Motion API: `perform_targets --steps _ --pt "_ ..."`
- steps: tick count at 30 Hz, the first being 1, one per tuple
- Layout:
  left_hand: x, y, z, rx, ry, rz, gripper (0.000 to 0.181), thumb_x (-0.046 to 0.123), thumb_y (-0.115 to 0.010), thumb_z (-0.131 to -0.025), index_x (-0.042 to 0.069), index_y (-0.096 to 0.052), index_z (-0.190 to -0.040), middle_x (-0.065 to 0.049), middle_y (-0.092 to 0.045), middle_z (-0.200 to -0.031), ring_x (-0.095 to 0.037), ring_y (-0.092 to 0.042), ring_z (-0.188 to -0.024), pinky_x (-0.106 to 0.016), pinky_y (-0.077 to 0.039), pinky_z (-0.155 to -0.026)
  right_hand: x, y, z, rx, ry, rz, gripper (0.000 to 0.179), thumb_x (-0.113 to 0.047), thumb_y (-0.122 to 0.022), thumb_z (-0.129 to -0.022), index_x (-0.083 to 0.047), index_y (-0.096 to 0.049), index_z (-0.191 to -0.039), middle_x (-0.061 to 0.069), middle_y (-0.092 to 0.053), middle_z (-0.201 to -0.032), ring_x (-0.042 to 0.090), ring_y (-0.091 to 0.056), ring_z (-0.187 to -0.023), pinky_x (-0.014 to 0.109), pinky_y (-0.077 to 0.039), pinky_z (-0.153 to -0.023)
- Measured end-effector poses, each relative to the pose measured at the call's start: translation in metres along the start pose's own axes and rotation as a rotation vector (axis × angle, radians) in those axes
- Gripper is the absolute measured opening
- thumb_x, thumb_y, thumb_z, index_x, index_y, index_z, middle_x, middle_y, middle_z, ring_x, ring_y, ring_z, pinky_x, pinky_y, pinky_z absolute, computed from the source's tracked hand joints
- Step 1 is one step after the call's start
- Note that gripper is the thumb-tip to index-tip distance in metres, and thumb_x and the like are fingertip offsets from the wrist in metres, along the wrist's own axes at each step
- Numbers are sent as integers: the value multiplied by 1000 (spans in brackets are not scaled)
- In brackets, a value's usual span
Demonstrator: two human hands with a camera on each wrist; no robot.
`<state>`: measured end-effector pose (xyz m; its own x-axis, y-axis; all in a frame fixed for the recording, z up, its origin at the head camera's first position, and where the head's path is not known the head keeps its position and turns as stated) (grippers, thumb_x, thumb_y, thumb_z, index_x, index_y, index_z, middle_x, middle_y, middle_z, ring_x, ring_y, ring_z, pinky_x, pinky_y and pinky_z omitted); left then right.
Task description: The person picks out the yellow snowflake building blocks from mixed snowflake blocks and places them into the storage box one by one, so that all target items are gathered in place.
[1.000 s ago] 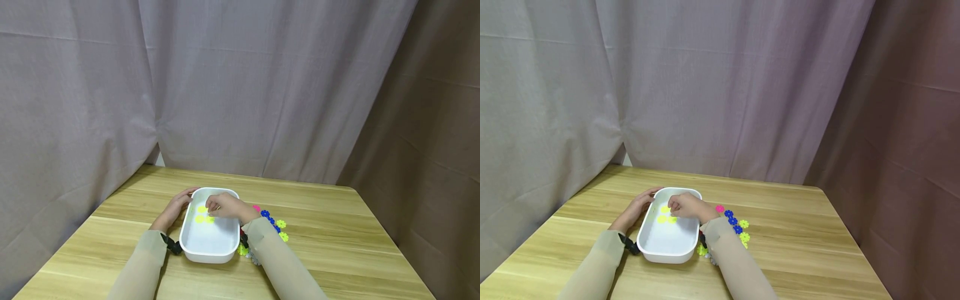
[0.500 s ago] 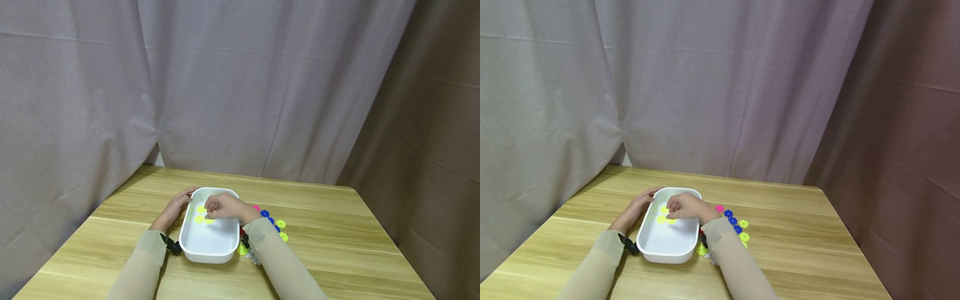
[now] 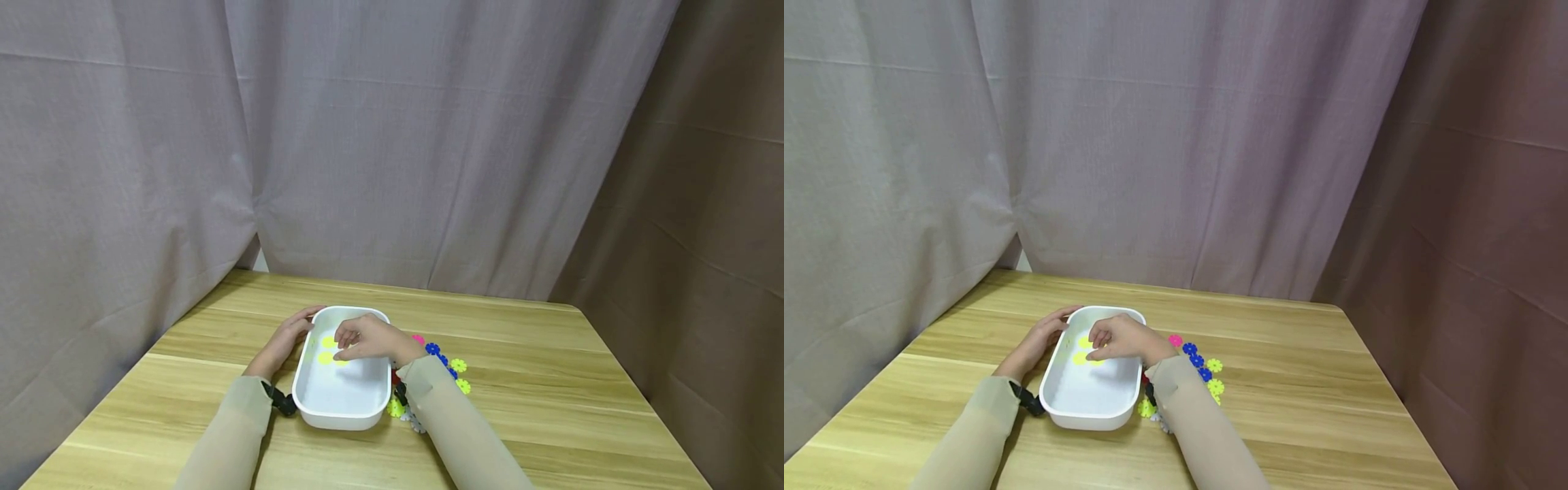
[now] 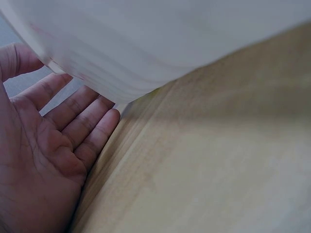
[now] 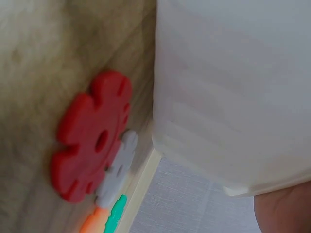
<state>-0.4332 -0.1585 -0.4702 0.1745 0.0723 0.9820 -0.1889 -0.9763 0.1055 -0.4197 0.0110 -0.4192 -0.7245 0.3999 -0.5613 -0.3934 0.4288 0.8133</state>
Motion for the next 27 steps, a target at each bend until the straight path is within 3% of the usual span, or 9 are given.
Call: perform_targets --steps 13,27 --pt "-1 -1 1 -14 -2 0 53 14 -45 -94 9 -52 -147 -12 -49 -150 -30 -47 -135 -45 -35 -110 0 1 0 23 30 5 29 -32 -80 -86 -10 -72 -102 -12 -70 -89 1 -66 -83 20 -54 -81" --pt "0 -1 2 -6 12 9 52 14 -45 -94 10 -53 -146 -10 -48 -151 -30 -43 -138 -48 -30 -114 -1 4 3 63 22 -85 28 -28 -80 -86 -8 -71 -103 -10 -72 -89 8 -68 -86 22 -55 -82"
Point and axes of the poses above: each hand's wrist, its own z-axis away from the middle knuckle, its own y-axis out of the back of the hand, x = y × z, the point moved 7 cm from there along -z, towards the middle knuckle
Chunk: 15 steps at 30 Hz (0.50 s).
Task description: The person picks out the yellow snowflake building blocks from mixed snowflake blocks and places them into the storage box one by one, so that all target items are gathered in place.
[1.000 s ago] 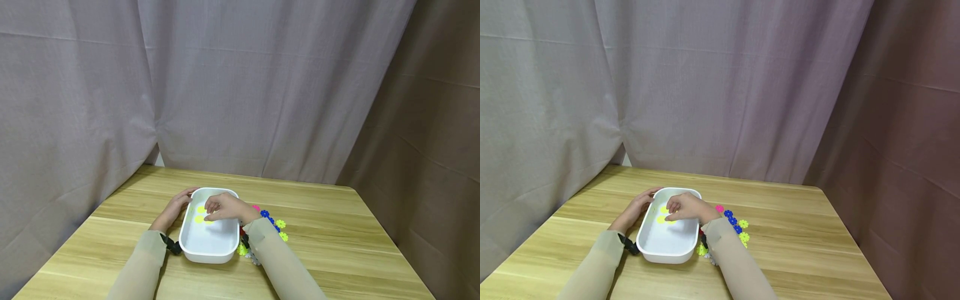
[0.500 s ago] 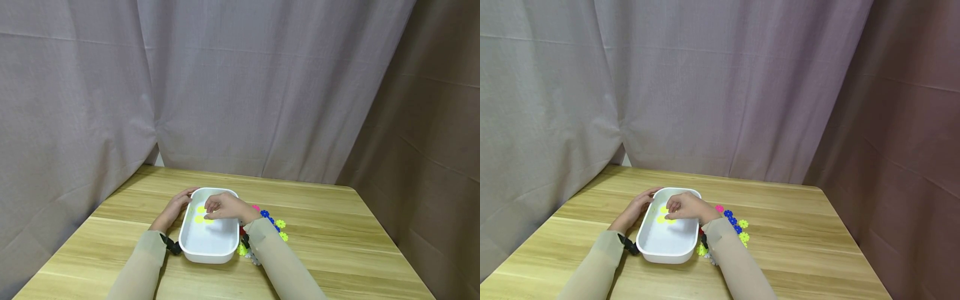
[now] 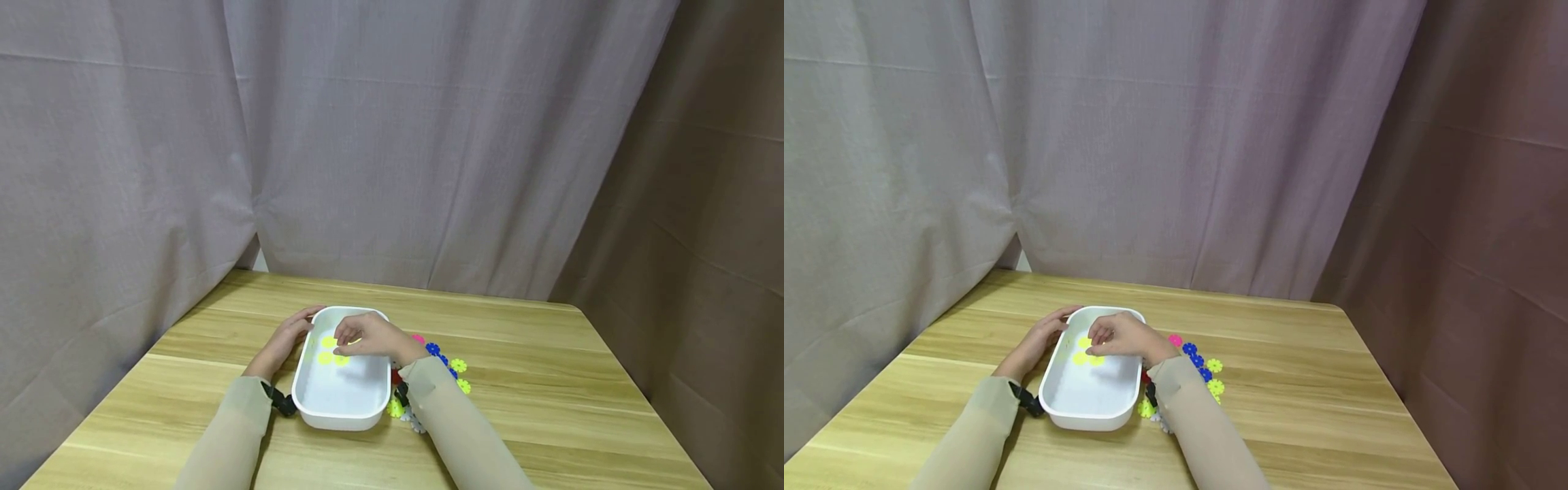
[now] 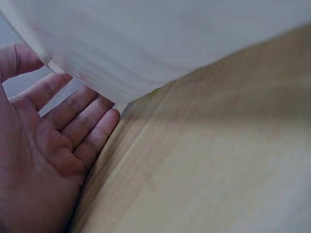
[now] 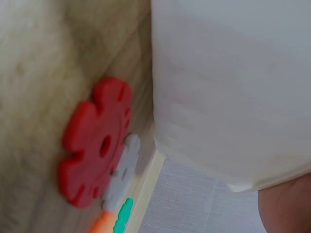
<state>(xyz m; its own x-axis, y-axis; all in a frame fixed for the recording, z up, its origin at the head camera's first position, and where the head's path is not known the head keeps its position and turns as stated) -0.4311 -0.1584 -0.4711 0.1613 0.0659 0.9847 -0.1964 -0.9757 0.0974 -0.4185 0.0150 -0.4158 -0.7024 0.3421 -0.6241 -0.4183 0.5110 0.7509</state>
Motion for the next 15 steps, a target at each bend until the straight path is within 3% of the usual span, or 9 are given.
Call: perform_targets --steps 15 --pt "-2 1 1 -1 11 7 53 14 -46 -94 10 -53 -146 -11 -47 -152 -31 -42 -139 -49 -29 -115 -6 3 2 23 6 -22 26 -23 -77 -89 -5 -70 -106 -7 -72 -92 6 -68 -90 25 -55 -86"
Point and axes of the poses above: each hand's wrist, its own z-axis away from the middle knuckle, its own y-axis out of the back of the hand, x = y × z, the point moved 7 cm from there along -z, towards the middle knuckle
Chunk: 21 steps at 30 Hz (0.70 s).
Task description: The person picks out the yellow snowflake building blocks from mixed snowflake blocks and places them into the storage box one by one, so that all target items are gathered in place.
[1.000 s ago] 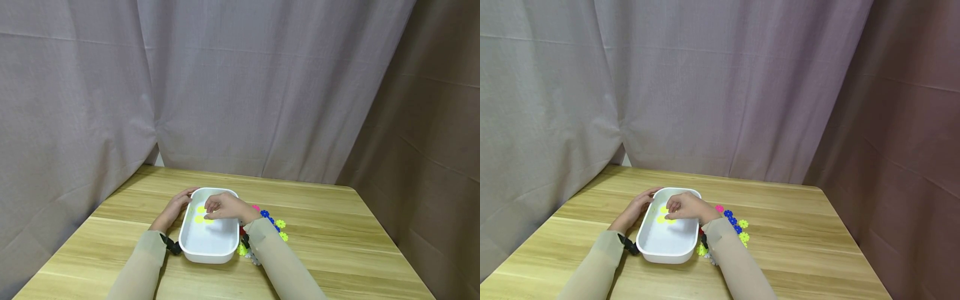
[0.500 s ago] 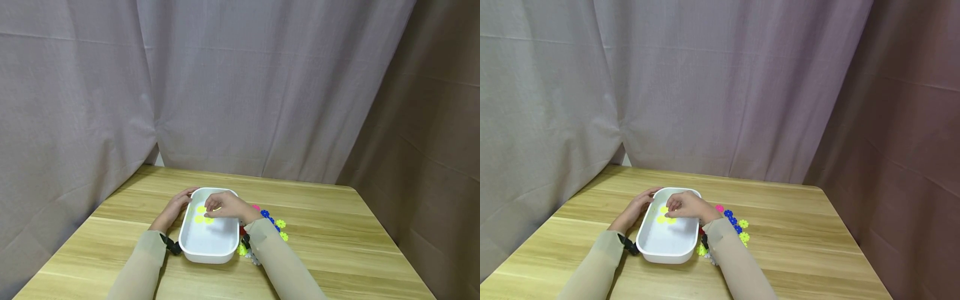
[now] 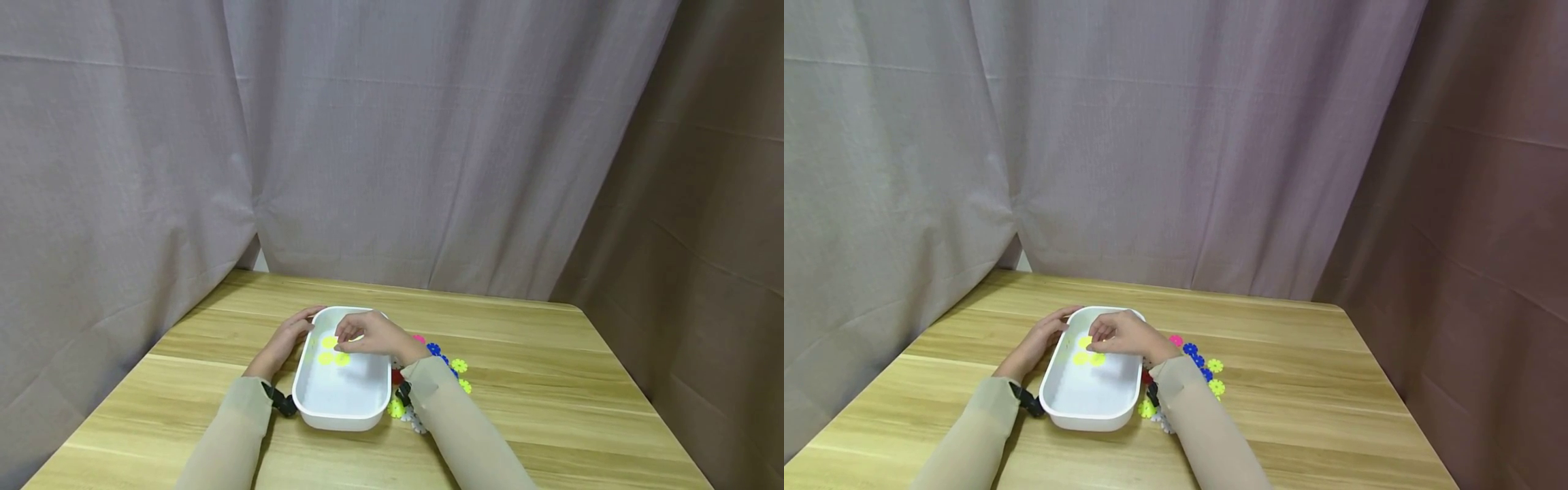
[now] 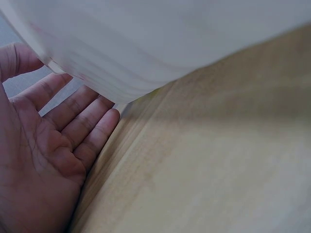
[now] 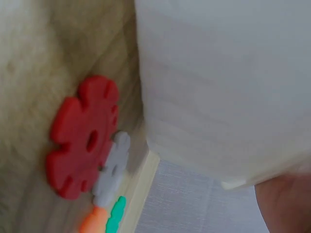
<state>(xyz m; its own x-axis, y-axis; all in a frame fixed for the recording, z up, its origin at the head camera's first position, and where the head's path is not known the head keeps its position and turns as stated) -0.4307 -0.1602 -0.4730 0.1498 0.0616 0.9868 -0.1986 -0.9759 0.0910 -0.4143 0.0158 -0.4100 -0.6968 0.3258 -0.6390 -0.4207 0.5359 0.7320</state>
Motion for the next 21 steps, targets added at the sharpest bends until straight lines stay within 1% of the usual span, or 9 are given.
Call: perform_targets --steps 6,11,16,19,21 --pt "-1 0 -1 -3 9 1 53 14 -46 -94 12 -54 -146 -10 -48 -151 -30 -43 -137 -48 -30 -114 -3 6 8 12 -9 -20 22 -21 -74 -91 -6 -70 -106 -7 -72 -93 6 -68 -92 27 -55 -87" --pt "-3 0 -1 1 21 -3 52 15 -46 -94 12 -54 -146 -9 -47 -152 -30 -43 -137 -48 -29 -114 -2 16 20 41 -3 -29 22 -22 -73 -92 -6 -70 -107 -7 -72 -95 8 -68 -93 30 -55 -88" --pt "-5 1 -1 3 23 -3 52 15 -46 -94 12 -53 -146 -9 -47 -152 -29 -42 -139 -48 -27 -116 1 24 33 95 -33 0 18 -27 -75 -91 -15 -71 -104 -11 -71 -94 7 -66 -90 37 -55 -89" --pt "-4 2 -1 7 17 0 52 15 -47 -94 12 -54 -146 -9 -47 -152 -29 -41 -139 -48 -26 -116 2 27 37 123 -34 2 17 -28 -75 -91 -17 -71 -104 -12 -71 -93 8 -66 -89 37 -55 -87" --pt "-4 3 -1 8 9 0 52 14 -46 -94 12 -53 -146 -9 -47 -152 -29 -41 -139 -49 -26 -116 2 29 39 135 -27 1 18 -28 -76 -91 -17 -71 -104 -12 -71 -93 8 -66 -89 34 -56 -86"
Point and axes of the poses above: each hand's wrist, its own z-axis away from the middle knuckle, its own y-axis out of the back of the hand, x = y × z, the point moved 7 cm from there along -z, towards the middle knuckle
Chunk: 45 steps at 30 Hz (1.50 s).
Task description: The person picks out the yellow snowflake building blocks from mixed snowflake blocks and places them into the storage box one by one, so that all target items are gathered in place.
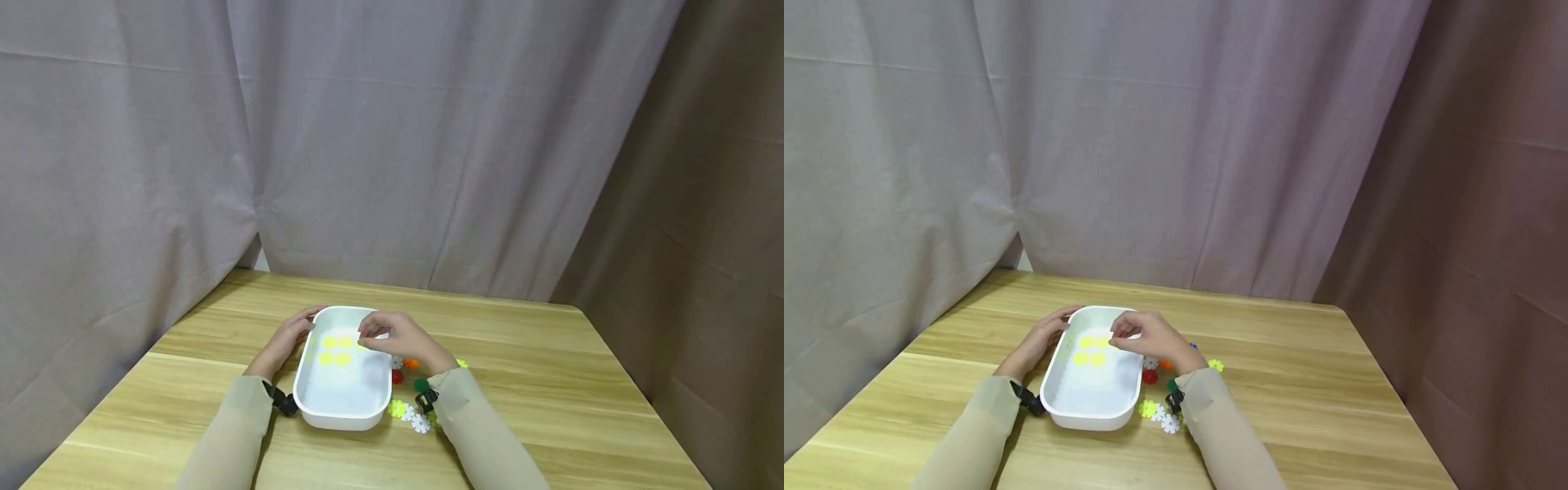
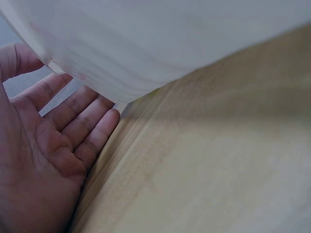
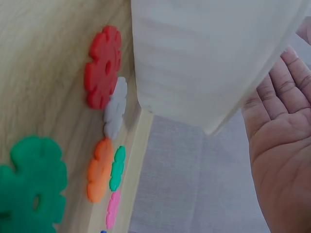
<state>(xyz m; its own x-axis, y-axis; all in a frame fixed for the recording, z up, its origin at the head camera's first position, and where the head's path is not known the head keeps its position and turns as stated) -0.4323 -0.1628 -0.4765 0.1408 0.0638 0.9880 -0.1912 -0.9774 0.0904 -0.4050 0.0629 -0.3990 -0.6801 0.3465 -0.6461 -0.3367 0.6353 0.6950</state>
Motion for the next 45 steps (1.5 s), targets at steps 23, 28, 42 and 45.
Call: perform_targets --steps 23,28,42,45 --pt "4 -2 3 2 -20 0 53 12 -45 -94 10 -52 -146 -10 -48 -152 -29 -44 -137 -45 -29 -115 6 26 25 51 10 -88 21 -22 -77 -90 -12 -71 -107 -2 -73 -97 19 -68 -92 40 -55 -84" --pt "5 -3 3 1 -26 2 52 12 -45 -94 9 -53 -146 -10 -47 -152 -29 -43 -138 -45 -28 -115 11 34 31 71 6 -70 18 -21 -76 -90 -16 -71 -106 -2 -73 -97 17 -68 -91 40 -56 -84" --pt "6 -3 3 -7 -32 2 51 12 -46 -95 10 -54 -145 -10 -49 -151 -29 -46 -136 -38 -34 -112 13 52 47 78 32 -147 30 -16 -81 -85 -1 -71 -108 7 -73 -100 24 -69 -94 57 -52 -89" --pt "6 -3 2 -10 -33 7 51 12 -45 -95 9 -53 -146 -11 -49 -150 -29 -47 -135 -34 -37 -109 16 56 52 84 -2 -149 28 -15 -81 -85 -2 -71 -108 8 -73 -101 26 -68 -95 56 -52 -91"
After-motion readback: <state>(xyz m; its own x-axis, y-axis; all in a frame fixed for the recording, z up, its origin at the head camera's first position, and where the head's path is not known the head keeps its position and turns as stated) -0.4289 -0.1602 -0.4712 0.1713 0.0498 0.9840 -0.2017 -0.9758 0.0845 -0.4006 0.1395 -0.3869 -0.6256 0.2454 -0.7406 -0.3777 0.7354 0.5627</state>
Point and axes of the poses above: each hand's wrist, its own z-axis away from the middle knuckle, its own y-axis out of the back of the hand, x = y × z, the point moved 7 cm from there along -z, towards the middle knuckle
